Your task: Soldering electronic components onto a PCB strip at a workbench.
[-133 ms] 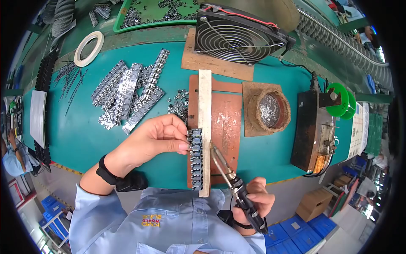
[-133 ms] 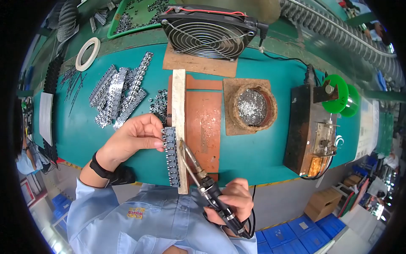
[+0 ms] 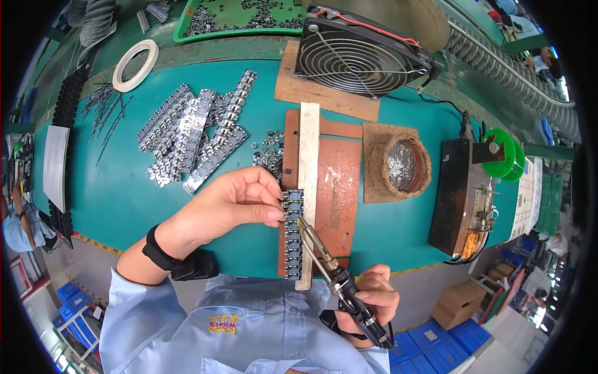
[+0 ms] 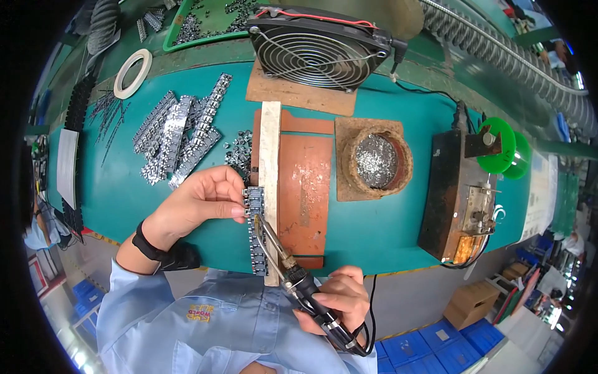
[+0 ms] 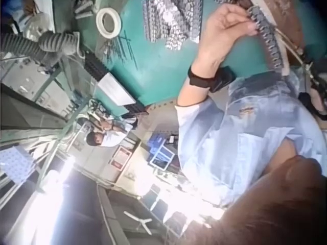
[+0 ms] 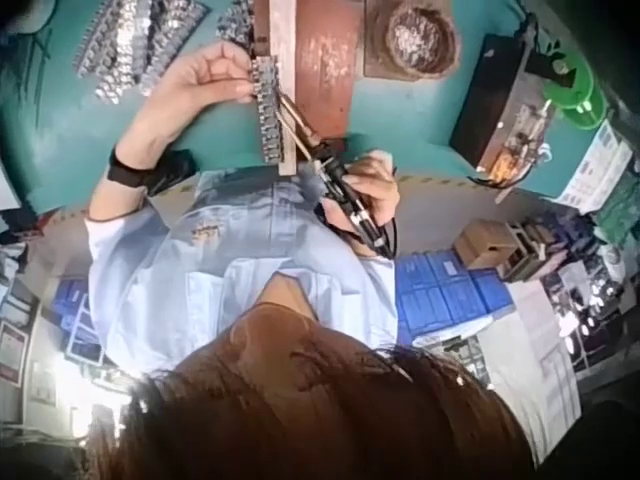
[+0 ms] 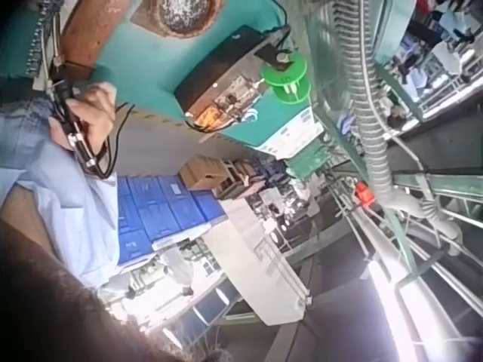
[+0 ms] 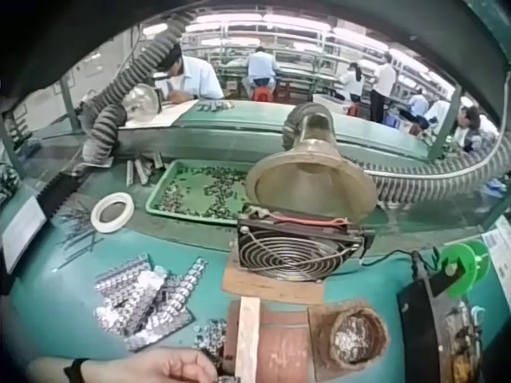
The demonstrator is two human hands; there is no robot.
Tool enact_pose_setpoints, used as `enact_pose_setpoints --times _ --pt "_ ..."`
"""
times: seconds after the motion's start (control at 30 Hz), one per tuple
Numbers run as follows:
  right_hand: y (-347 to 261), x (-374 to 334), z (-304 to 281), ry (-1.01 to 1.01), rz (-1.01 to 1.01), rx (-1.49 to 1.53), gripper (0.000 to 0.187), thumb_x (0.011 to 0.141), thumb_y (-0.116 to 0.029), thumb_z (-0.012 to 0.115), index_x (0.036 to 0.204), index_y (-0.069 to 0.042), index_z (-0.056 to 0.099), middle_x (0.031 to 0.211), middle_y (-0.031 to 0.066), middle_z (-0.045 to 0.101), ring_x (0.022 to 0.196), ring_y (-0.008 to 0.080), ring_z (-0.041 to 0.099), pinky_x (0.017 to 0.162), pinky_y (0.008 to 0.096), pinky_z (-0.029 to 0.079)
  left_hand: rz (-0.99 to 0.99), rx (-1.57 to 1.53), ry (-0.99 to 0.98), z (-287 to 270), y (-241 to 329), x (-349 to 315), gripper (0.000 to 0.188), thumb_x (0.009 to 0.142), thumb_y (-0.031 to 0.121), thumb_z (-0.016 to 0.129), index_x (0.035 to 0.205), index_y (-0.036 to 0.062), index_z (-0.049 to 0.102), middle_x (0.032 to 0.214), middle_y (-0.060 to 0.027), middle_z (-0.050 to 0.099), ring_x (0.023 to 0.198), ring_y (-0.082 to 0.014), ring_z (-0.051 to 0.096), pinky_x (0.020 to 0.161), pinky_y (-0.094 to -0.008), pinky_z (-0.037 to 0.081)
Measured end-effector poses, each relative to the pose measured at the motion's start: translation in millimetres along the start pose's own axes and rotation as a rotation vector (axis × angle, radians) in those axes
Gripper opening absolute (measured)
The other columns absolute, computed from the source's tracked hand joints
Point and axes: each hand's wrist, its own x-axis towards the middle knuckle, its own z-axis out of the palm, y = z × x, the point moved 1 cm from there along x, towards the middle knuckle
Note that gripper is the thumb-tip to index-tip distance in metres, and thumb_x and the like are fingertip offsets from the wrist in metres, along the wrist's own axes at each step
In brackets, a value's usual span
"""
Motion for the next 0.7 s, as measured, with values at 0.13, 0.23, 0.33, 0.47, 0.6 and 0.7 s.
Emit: enact_pose_setpoints --times 0.13,0.23,0.33,0.47,0.6,0.7 --pt "-4.2 3.5 5.7 -0.041 0.000 -0.016 0.046 0.058 -0.015 0.078 0.093 -0.009 0.049 0.057 0.0017 0.058 0.049 0.0154 0.053 0.067 0.0321 0.038 0.005 -0.005 -0.018 0.6 0.7 -0.8 0.016 0.079 0.000 0.060 0.091 0.0029 0.050 0.080 -0.0028 0.060 0.074 -0.0087 0.058 0.069 -0.0202 0.047" --pt "-5.3 4.7 9.2 -0.070 0.024 -0.013 0.046 0.059 -0.014 0.077 0.094 -0.009 0.049 0.056 0.0014 0.057 0.049 0.0153 0.053 0.069 0.0331 0.038 0.012 -0.042 -0.039 -1.0 -1.4 -2.3 0.015 0.079 0.001 0.060 0.090 0.0029 0.050 0.080 -0.0027 0.060 0.074 -0.0086 0.058 0.069 -0.0204 0.047" --pt "-4.9 1.7 12.2 -0.067 0.028 -0.017 0.045 0.059 -0.015 0.077 0.094 -0.009 0.049 0.055 0.0011 0.057 0.049 0.0152 0.053 0.069 0.0337 0.037 0.015 -0.044 -0.030 -2.9 -2.5 -4.4 0.015 0.079 0.000 0.060 0.089 0.0031 0.050 0.078 -0.0023 0.060 0.073 -0.0085 0.058 0.069 -0.0201 0.046" --pt "-6.9 2.4 16.5 -0.054 0.033 -0.024 0.044 0.060 -0.016 0.077 0.094 -0.010 0.049 0.054 0.0009 0.056 0.049 0.0151 0.053 0.069 0.0340 0.037 0.025 -0.032 -0.047 -7.2 -1.9 -6.3 0.014 0.080 0.001 0.060 0.089 0.0028 0.050 0.079 -0.0027 0.060 0.073 -0.0088 0.058 0.070 -0.0209 0.046" --pt "-6.3 -3.6 21.1 -0.008 0.060 -0.018 0.041 0.062 -0.025 0.074 0.087 -0.009 0.046 0.053 0.0016 0.052 0.050 0.0145 0.047 0.072 0.0354 0.034 0.036 -0.035 -0.060 -8.4 -3.9 -6.9 0.013 0.080 0.002 0.060 0.089 0.0025 0.051 0.079 -0.0033 0.060 0.074 -0.0094 0.058 0.070 -0.0219 0.047" --pt "-6.5 -6.0 21.4 0.018 0.076 -0.018 0.041 0.063 -0.030 0.073 0.084 -0.009 0.045 0.053 0.0018 0.049 0.050 0.0142 0.044 0.073 0.0362 0.033 0.041 -0.045 -0.067 -8.3 -5.7 -6.4 0.013 0.080 0.002 0.060 0.089 0.0023 0.051 0.080 -0.0037 0.060 0.074 -0.0099 0.058 0.070 -0.0223 0.047"
